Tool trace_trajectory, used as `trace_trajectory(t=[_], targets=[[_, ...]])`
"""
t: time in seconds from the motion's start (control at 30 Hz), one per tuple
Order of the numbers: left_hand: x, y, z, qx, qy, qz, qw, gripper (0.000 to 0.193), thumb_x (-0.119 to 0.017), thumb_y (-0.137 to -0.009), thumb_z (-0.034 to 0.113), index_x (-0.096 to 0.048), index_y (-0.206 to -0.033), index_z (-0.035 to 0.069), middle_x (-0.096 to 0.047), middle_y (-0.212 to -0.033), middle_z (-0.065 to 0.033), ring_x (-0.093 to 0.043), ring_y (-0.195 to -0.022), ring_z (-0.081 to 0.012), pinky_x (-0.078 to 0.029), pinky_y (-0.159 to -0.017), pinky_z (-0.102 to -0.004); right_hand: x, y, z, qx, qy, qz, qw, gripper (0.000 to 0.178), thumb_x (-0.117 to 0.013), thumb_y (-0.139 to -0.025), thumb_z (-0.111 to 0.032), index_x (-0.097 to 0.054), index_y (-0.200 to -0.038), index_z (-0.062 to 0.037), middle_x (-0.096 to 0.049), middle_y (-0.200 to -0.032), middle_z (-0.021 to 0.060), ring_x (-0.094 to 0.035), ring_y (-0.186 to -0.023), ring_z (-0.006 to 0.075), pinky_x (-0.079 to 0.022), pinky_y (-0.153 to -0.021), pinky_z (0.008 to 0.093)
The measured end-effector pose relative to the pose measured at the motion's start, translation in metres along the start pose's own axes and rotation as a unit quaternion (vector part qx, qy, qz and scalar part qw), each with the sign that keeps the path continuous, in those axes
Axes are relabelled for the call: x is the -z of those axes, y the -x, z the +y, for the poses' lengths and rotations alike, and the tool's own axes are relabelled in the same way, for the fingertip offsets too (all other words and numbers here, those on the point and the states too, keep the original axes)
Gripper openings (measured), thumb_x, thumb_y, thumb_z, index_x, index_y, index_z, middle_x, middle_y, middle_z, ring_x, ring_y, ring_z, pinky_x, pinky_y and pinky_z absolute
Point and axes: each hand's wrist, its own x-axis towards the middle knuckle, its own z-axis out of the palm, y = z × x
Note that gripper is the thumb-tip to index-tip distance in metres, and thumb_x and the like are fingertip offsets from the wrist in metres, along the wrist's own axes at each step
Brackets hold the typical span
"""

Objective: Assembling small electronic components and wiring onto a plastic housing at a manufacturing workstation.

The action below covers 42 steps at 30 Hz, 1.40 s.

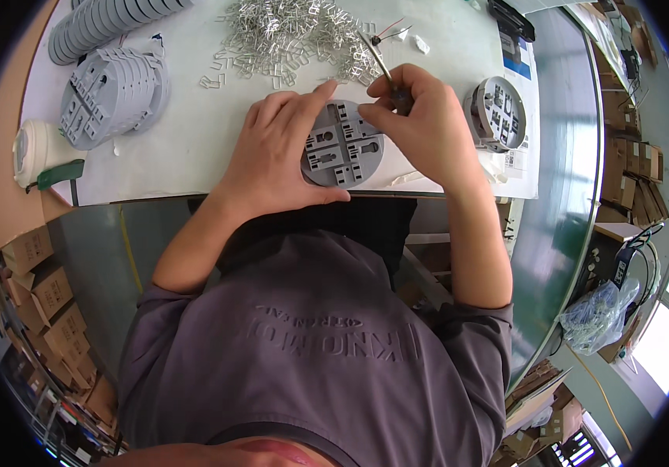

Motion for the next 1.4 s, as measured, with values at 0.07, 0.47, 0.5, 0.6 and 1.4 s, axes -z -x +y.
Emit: trace_trajectory(t=[0.07,0.47,0.5,0.6,1.4], targets=[[-0.001,0.0,-0.003,0.008,0.025,-0.013,1.0,0.122,-0.098,-0.062,0.048,-0.042,-0.162,0.006,-0.066,-0.134,-0.0097,-0.054,-0.123,-0.0283,-0.039,-0.111,-0.0425,-0.007,-0.005,0.001,0.0,0.006,-0.002,1.0,0.019,-0.079,-0.089,-0.005,-0.073,-0.106,-0.0003,-0.068,-0.079,0.0009,-0.053,-0.068,0.0083,-0.045,-0.064,0.0229],[0.001,0.003,-0.005,0.042,0.073,-0.047,0.995,0.125,-0.097,-0.057,0.029,-0.038,-0.166,0.011,-0.064,-0.15,0.0005,-0.054,-0.13,-0.0256,-0.036,-0.117,-0.0431,-0.012,-0.013,-0.016,0.008,0.151,-0.039,0.988,0.028,-0.082,-0.085,-0.006,-0.067,-0.108,-0.0011,-0.065,-0.076,0.0028,-0.054,-0.068,0.01,-0.045,-0.063,0.0244],[0.001,0.003,-0.005,0.042,0.075,-0.047,0.995,0.125,-0.097,-0.057,0.029,-0.038,-0.166,0.011,-0.064,-0.15,0.0005,-0.054,-0.13,-0.0256,-0.036,-0.117,-0.0431,-0.013,-0.013,-0.017,0.007,0.151,-0.04,0.988,0.028,-0.082,-0.085,-0.006,-0.067,-0.108,-0.0011,-0.065,-0.076,0.0028,-0.054,-0.068,0.01,-0.045,-0.063,0.0244],[0.001,0.002,-0.005,0.042,0.068,-0.051,0.996,0.124,-0.097,-0.057,0.029,-0.04,-0.165,0.012,-0.063,-0.151,0.0002,-0.054,-0.13,-0.0258,-0.036,-0.118,-0.0428,-0.016,-0.015,-0.019,0.002,0.168,-0.037,0.985,0.026,-0.082,-0.087,-0.006,-0.07,-0.11,-0.0007,-0.065,-0.075,0.0025,-0.055,-0.067,0.0116,-0.044,-0.063,0.0248],[0.035,0.014,-0.042,0.05,0.043,0.065,0.996,0.052,-0.087,-0.084,0.011,-0.073,-0.133,0.006,-0.07,-0.134,-0.008,-0.062,-0.117,-0.025,-0.052,-0.102,-0.0383,-0.058,0.058,0.06,0.234,0.194,0.166,0.938,0.046,-0.081,-0.08,0.006,-0.079,-0.124,-0.0087,-0.069,-0.135,0.0106,-0.057,-0.066,0.0119,-0.047,-0.057,0.0256]])
